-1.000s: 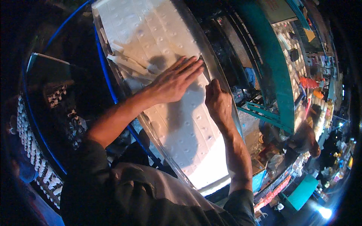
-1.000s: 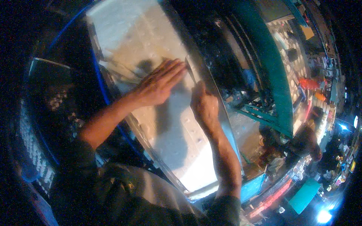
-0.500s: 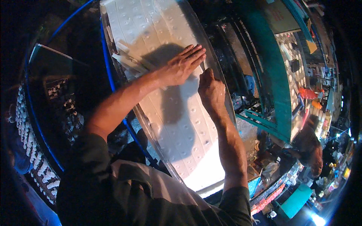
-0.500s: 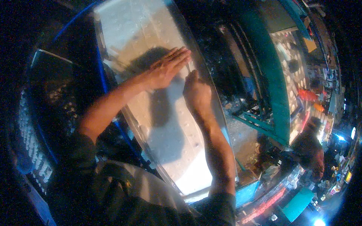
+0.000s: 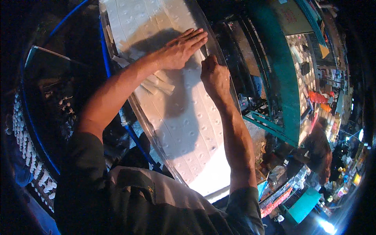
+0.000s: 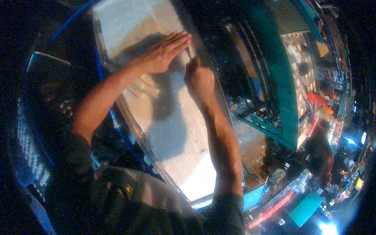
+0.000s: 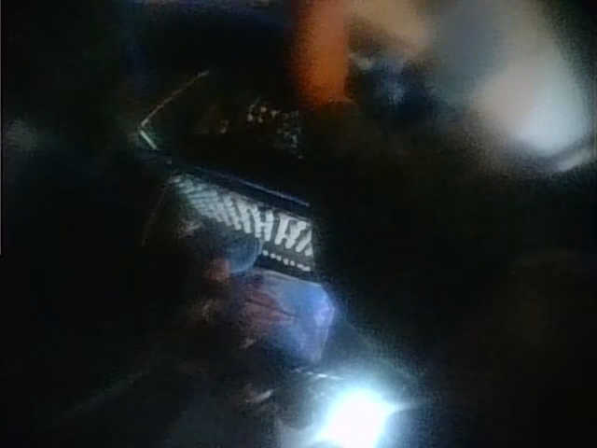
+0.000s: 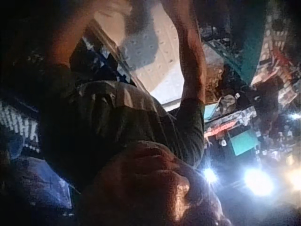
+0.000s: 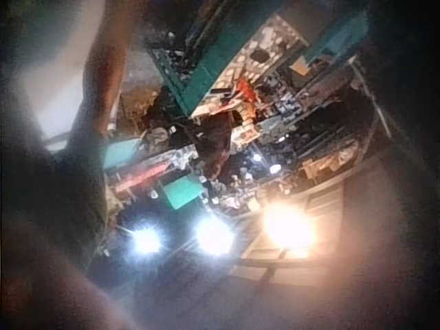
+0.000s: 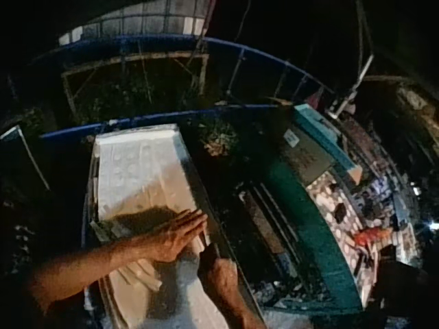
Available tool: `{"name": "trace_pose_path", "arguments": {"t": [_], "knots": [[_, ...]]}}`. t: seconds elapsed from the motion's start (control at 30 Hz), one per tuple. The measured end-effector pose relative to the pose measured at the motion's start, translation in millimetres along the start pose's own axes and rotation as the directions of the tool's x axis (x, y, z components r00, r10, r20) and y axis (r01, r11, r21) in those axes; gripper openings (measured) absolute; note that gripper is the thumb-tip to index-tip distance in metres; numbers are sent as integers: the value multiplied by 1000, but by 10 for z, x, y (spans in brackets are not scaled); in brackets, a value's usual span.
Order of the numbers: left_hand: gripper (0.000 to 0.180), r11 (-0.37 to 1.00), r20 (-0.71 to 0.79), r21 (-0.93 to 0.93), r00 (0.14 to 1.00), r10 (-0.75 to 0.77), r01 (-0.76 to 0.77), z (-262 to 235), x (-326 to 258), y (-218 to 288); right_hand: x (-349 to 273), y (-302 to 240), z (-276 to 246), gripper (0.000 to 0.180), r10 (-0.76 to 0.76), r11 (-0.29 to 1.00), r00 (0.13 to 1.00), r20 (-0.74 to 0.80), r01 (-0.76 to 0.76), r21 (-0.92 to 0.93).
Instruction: The person uses a metal scraper to cut a large sheet of white dough on a perforated metal tray into smaller rectangular pieces. They repeatedly scrape the dough, gather the cut pieces, and move them to the side of the tray.
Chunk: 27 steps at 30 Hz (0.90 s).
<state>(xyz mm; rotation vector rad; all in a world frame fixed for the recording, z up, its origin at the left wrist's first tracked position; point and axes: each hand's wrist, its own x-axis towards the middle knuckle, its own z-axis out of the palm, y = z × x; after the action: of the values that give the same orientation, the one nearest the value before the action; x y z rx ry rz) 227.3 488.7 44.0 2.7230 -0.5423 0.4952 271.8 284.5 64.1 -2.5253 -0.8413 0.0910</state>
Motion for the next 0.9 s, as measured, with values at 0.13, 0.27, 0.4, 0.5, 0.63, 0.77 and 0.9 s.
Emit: {"name": "trace_pose_path", "arguments": {"t": [0.13,0.27,0.4,0.5,0.63,0.77,0.9], "knots": [[66,991,-43,75,993,-108,111,-217,-134,-269,235,4,131,25,-156,988,986,-63,155,-22],[59,931,135,279,951,-280,235,-720,-634,-376,513,90,138,26,-164,986,986,-10,164,5],[47,862,-7,161,874,-486,480,-889,-1421,-553,668,191,101,22,-96,995,987,126,94,19],[43,848,11,157,858,-514,506,-758,-1703,-471,813,226,53,26,-141,990,981,130,136,44],[42,855,-127,66,854,-504,515,-657,-1786,-529,850,247,120,27,-201,979,974,105,196,54],[53,838,-103,106,844,-526,535,-563,-1870,-616,689,92,-129,25,-98,994,986,131,103,-32],[63,753,-107,149,767,-632,641,-510,-1688,-501,219,157,-398,24,-78,994,987,139,88,-67]]}}
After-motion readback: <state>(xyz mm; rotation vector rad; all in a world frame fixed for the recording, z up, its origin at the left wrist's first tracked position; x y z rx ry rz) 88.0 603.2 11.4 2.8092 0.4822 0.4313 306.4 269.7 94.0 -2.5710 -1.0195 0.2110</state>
